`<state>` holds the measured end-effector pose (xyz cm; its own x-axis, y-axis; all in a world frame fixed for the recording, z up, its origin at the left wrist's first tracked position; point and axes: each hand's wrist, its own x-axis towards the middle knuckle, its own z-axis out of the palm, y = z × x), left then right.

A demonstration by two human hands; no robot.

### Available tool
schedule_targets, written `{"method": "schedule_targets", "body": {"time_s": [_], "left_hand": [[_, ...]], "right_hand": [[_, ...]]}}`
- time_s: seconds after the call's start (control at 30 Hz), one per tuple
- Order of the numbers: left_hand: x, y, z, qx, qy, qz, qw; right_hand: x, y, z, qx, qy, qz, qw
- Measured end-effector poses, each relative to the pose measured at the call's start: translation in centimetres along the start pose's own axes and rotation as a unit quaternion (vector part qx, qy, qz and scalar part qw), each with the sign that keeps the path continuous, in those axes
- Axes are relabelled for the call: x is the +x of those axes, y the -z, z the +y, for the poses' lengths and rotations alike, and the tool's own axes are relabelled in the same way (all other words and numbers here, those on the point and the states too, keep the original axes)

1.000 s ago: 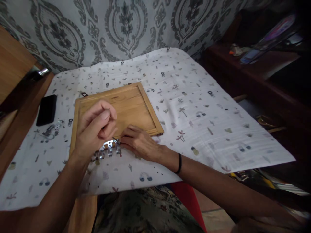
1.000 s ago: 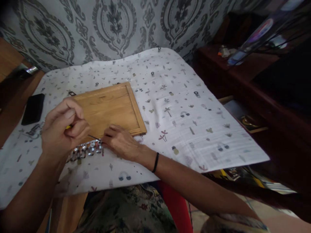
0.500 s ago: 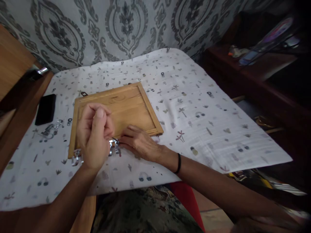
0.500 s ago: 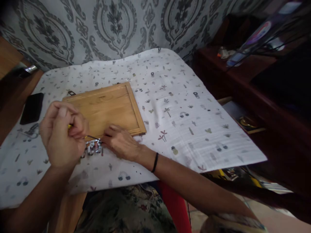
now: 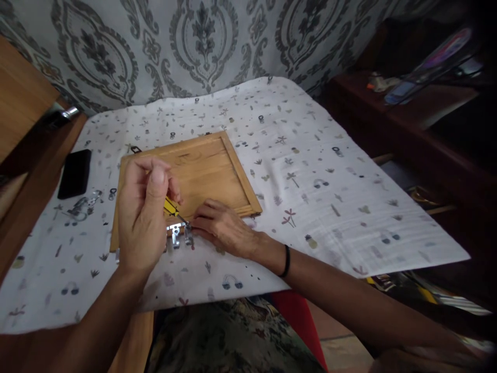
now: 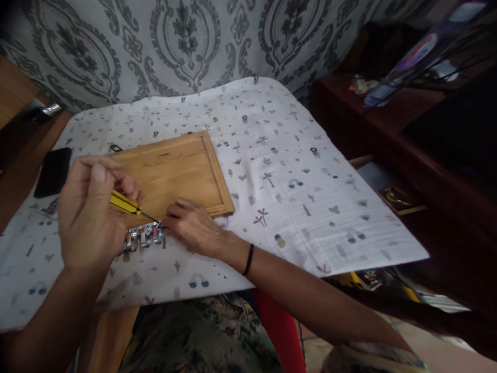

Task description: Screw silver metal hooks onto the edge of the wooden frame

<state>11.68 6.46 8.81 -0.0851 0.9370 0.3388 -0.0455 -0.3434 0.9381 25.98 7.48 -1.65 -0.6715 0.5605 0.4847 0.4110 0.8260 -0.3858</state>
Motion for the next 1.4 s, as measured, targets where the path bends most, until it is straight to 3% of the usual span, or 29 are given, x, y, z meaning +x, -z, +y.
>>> {"method": "schedule_targets", "body": {"time_s": [0.2,0.27,0.37,0.43,0.5,0.63,0.73,1.4], "left_hand": [[-0.2,-1.0,-0.1,-0.072,-0.032,0.026,0.997],[0.5,-0.9,-0.3,-0.089,-0.035,-0.019,0.995],[1.4,-0.4,-0.4,-0.109,-0.005,-0.151,0.983],[1.7,-0.1,-0.4,-0.114,0.011,-0.201,0.973],[1.6,0.1,-0.2,-0.116,0.009,-0.191,0.975],[0.7,0.3,0.8,-0.12,-0.014,-0.101,0.988],[0.2,0.2,1.6,-0.115,-0.016,-0.068,0.991],[-0.3,0.4,0.8,-0.128,-0.022,-0.081,0.988]], "right_hand": [[-0.1,0.1,0.0,0.004,-0.007,0.0,1.0],[0.0,0.1,0.0,0.005,0.0,0.004,1.0],[0.0,0.1,0.0,-0.001,0.004,0.013,1.0],[0.0,0.0,0.0,-0.003,0.005,0.016,1.0],[0.0,0.0,0.0,-0.001,0.007,0.015,1.0],[0.0,0.0,0.0,-0.001,0.001,0.01,1.0],[-0.1,0.1,-0.1,0.0,0.003,0.012,1.0],[0.0,-0.2,0.0,-0.013,0.012,0.02,1.0]]}}
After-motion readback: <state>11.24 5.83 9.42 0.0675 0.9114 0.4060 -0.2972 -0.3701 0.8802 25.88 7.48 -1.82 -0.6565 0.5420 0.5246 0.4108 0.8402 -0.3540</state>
